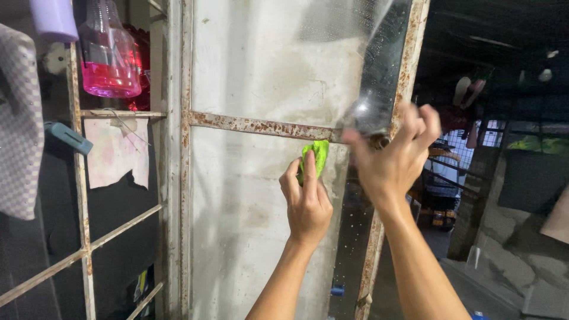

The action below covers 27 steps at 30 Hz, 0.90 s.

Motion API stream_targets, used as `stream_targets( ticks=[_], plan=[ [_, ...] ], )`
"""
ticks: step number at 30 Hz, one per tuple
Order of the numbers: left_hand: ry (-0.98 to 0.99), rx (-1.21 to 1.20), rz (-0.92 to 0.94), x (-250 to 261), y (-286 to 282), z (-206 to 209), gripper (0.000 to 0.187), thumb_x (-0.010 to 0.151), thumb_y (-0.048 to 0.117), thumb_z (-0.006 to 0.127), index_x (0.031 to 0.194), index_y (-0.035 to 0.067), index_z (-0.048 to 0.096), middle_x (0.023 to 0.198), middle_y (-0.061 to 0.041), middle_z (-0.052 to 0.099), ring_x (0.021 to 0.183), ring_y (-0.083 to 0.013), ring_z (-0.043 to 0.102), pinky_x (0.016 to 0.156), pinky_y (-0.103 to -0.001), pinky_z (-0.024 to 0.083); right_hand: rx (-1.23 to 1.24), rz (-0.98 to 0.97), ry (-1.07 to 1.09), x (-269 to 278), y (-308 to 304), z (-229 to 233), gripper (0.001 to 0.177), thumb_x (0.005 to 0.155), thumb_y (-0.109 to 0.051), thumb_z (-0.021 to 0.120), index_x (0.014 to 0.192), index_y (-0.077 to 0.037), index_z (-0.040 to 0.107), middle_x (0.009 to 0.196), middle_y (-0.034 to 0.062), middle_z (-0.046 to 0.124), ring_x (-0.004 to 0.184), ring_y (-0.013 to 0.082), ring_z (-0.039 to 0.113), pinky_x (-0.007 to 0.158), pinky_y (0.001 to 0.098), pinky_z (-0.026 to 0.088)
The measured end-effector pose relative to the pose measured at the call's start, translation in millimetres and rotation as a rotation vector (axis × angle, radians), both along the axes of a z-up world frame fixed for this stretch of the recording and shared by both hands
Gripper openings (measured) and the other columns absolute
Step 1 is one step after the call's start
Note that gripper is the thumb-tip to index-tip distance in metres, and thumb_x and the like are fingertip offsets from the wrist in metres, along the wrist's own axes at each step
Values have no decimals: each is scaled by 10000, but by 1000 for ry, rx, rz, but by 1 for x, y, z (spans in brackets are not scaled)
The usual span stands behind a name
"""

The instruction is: The person wipes a multi-pane window with a green cloth, then switches to a blue cloth to continue wiping the same window. The person cleans both the glass panes and the metal frame.

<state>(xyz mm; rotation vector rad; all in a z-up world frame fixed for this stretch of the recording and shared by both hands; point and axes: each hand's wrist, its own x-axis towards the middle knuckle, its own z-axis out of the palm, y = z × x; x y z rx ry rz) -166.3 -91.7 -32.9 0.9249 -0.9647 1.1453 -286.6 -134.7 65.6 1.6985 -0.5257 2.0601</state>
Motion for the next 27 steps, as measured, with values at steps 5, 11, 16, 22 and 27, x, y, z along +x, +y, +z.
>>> stream_targets(
  ticks=[5,11,16,22,27],
  plan=[
    [-46,-49,76,-22,-16,3,499,969,-67,581,1464,-58,516,1345,-255,535,1211,-409,571,1053,-489,494,300,225,16,1,-30,16,976,880,-566,864,1584,-158,325,1519,219,360,1101,424,623,872,486,523],
    [-329,76,199,-20,-24,-2,457,992,32,614,1444,-20,568,1307,-190,599,1090,-332,601,932,-443,520,318,546,-113,3,-65,-25,835,1020,-453,800,1594,-37,359,1317,191,646,1122,255,674,934,388,538],
    [-70,-45,435,122,20,-5,532,931,-39,579,1460,7,549,1424,-169,603,1340,-348,564,1179,-498,418,649,756,-53,2,-43,-82,645,1035,-460,476,1570,-117,365,1202,149,661,822,219,686,738,387,528],
    [259,-59,393,173,68,-37,546,987,-11,502,1528,-31,428,1608,-253,419,1526,-470,320,1267,-546,294,606,964,5,4,-55,-131,711,1048,-554,261,1618,-130,249,1218,154,644,899,251,720,815,393,585],
    [30,26,122,0,-19,-90,514,959,-27,501,1473,-48,477,1530,-263,490,1460,-462,462,1234,-528,388,475,1092,8,6,-83,-153,709,1088,-571,234,1612,-94,268,1323,172,591,1061,277,636,937,423,520]
  ],
)
